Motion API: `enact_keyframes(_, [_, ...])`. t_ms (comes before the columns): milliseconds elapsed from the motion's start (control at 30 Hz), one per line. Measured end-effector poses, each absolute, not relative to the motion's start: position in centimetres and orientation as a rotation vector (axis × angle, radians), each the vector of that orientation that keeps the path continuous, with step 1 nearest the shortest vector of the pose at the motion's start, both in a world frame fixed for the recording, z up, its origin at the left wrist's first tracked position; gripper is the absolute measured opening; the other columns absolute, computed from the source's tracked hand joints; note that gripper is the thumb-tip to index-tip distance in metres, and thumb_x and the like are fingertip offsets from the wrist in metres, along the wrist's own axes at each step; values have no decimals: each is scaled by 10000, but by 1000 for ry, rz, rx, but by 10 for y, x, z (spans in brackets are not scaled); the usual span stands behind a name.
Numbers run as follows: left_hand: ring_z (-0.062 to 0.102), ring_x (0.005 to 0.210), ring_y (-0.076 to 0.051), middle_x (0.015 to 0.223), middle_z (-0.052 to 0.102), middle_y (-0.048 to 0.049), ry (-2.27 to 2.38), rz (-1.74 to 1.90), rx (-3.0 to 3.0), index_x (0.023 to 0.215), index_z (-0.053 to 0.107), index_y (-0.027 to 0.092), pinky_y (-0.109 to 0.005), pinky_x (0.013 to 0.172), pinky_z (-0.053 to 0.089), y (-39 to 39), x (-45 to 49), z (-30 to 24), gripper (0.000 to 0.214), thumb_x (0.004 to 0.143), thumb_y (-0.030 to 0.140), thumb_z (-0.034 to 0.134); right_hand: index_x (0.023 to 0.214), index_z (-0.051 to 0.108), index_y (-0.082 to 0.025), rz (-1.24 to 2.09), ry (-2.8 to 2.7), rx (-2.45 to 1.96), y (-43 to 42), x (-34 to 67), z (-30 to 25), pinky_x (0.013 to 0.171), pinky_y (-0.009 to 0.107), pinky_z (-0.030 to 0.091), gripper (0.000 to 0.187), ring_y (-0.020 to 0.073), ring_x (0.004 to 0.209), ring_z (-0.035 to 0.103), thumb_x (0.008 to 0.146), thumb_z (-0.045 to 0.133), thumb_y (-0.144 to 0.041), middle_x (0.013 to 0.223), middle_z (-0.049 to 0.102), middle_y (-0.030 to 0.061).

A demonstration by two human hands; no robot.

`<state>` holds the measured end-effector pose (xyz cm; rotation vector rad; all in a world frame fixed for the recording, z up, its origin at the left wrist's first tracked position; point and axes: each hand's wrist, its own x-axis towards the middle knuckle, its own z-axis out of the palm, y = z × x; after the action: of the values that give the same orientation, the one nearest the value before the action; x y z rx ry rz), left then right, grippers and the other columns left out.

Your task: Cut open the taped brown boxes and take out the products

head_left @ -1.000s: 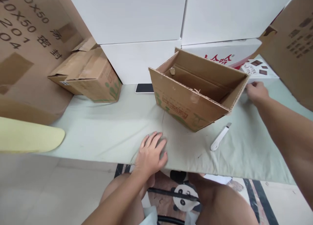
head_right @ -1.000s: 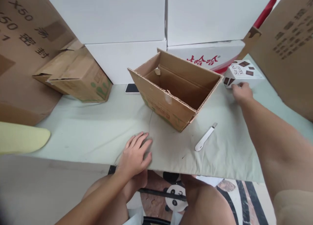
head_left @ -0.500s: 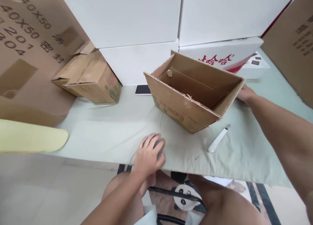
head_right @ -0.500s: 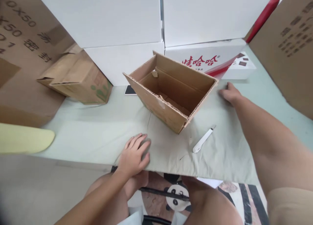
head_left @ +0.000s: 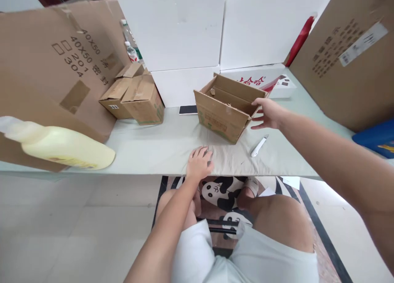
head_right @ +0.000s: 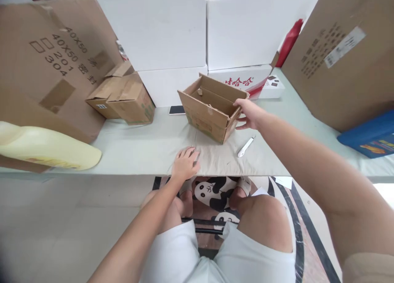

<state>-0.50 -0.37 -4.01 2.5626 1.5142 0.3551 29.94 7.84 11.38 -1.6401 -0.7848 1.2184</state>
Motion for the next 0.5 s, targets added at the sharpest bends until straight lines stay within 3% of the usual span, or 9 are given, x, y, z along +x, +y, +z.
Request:
enact_keyframes(167, [523, 1452, -296, 1515, 627, -105, 1512, 368, 2553, 1365, 667, 235, -497, 1251, 366, -6, -5, -36, 428, 952, 288, 569, 1057, 643, -247, 1347, -613, -1688, 29, 296, 112, 829, 603, 647, 264, 301, 902, 720, 815, 643, -351, 989, 700, 101])
enact_keyframes(367, [508, 1469, -307, 1523, 620, -117, 1513, 353, 2533, 1338, 664, 231, -517, 1239, 370, -5, -5, -32, 398, 968, 288, 529, 1102, 622, -241, 1163, -421, -1408, -15, 306, 102, 745, 389, 679, 215, 212, 959, 736, 925, 502, -224, 1106, 744, 65])
enact_keyframes(500, [502, 1479, -312, 1524, 619, -114, 1501, 341, 2521, 1334, 661, 234, -528, 1241, 371, -4, -5, -32, 390, 978, 309, 520, 1080, 602, -207, 973, -253, -1398, -36, 332, 105, 791, 369, 665, 204, 215, 968, 735, 905, 502, -172, 1126, 732, 98])
